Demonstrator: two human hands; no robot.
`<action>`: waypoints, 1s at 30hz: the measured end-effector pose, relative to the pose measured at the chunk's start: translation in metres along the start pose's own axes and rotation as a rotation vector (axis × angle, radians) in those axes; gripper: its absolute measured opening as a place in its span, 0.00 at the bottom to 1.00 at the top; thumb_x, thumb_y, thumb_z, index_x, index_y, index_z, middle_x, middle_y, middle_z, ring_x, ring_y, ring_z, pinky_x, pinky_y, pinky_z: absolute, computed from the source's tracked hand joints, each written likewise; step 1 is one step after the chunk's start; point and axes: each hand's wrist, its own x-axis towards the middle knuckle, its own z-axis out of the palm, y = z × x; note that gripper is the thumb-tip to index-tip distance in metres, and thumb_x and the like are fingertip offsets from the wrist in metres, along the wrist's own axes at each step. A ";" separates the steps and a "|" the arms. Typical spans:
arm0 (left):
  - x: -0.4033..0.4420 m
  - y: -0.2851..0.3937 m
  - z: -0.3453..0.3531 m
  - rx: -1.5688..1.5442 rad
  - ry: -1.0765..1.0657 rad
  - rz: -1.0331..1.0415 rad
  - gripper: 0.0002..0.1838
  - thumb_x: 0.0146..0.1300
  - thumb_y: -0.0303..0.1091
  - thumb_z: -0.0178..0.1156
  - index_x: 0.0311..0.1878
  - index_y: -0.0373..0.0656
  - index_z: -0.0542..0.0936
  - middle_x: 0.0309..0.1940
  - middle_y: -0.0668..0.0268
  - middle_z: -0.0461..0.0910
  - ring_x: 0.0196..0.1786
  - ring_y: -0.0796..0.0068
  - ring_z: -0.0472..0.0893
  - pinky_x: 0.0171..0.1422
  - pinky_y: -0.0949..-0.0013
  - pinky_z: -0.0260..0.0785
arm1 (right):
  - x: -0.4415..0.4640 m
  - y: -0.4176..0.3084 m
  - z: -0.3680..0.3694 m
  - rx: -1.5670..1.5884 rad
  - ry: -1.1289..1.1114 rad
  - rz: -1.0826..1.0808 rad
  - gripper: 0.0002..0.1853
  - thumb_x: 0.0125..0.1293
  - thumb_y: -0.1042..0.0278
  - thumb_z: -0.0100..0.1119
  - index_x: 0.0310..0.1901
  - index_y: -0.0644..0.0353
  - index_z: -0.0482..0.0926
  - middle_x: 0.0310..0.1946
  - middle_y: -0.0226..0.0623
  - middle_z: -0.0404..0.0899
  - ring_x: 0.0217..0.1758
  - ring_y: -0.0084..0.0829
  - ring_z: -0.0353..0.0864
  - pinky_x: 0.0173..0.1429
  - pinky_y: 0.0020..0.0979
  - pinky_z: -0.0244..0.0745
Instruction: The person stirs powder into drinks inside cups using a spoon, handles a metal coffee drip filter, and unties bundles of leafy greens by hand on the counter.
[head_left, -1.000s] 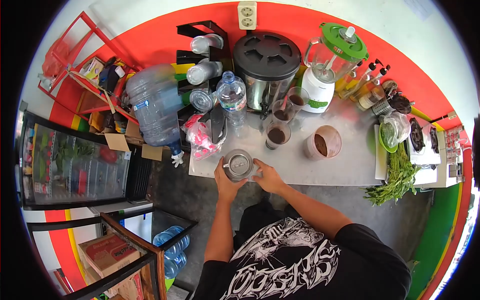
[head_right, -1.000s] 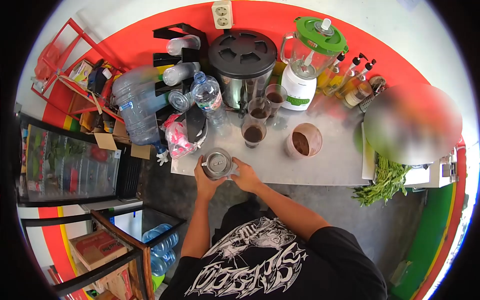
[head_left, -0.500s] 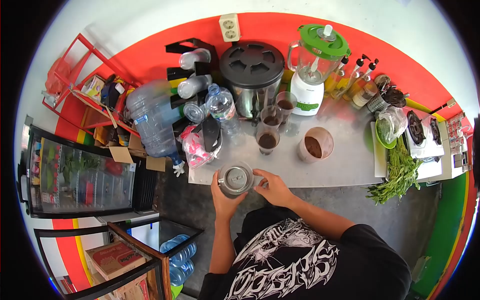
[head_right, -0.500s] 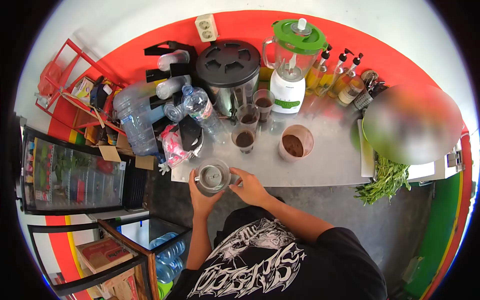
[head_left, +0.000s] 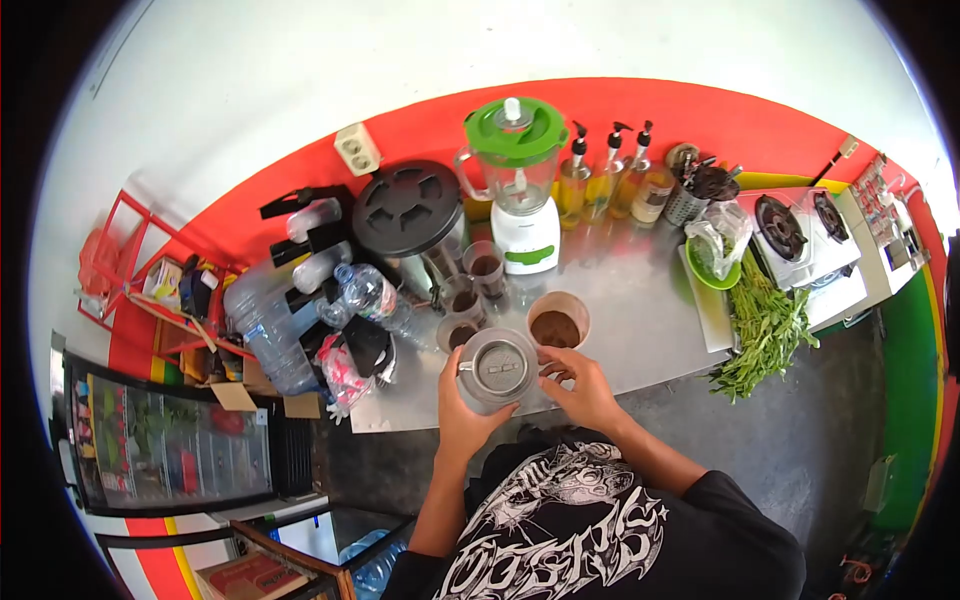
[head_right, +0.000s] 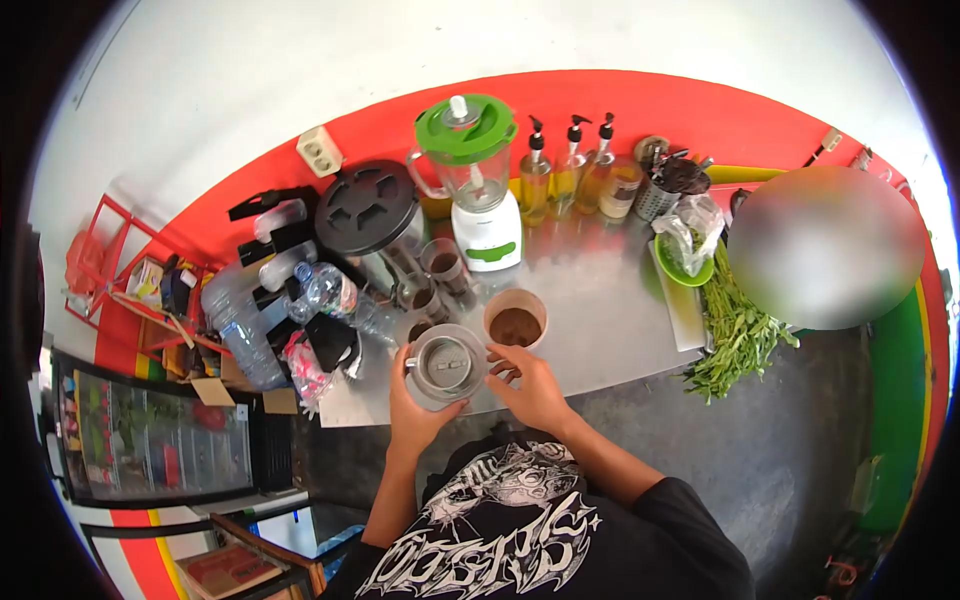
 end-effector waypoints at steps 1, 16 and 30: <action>0.009 -0.001 0.014 -0.038 -0.028 -0.001 0.66 0.40 0.40 0.89 0.81 0.36 0.60 0.75 0.48 0.70 0.76 0.47 0.71 0.81 0.50 0.63 | 0.000 0.004 -0.008 -0.007 0.014 -0.004 0.28 0.67 0.77 0.70 0.69 0.67 0.78 0.56 0.45 0.86 0.50 0.33 0.89 0.51 0.32 0.84; 0.081 -0.024 0.116 -0.136 -0.200 0.018 0.66 0.41 0.40 0.90 0.82 0.37 0.59 0.74 0.47 0.70 0.77 0.50 0.73 0.80 0.53 0.66 | 0.020 0.066 -0.064 -0.253 0.268 -0.013 0.35 0.61 0.75 0.75 0.72 0.62 0.77 0.62 0.43 0.82 0.56 0.40 0.84 0.50 0.36 0.83; 0.072 -0.043 0.125 -0.307 -0.236 -0.075 0.64 0.39 0.33 0.91 0.81 0.38 0.62 0.72 0.51 0.74 0.74 0.56 0.76 0.78 0.57 0.70 | 0.036 0.088 -0.073 -0.079 0.015 0.120 0.56 0.56 0.67 0.83 0.84 0.56 0.59 0.79 0.47 0.66 0.73 0.45 0.77 0.64 0.41 0.83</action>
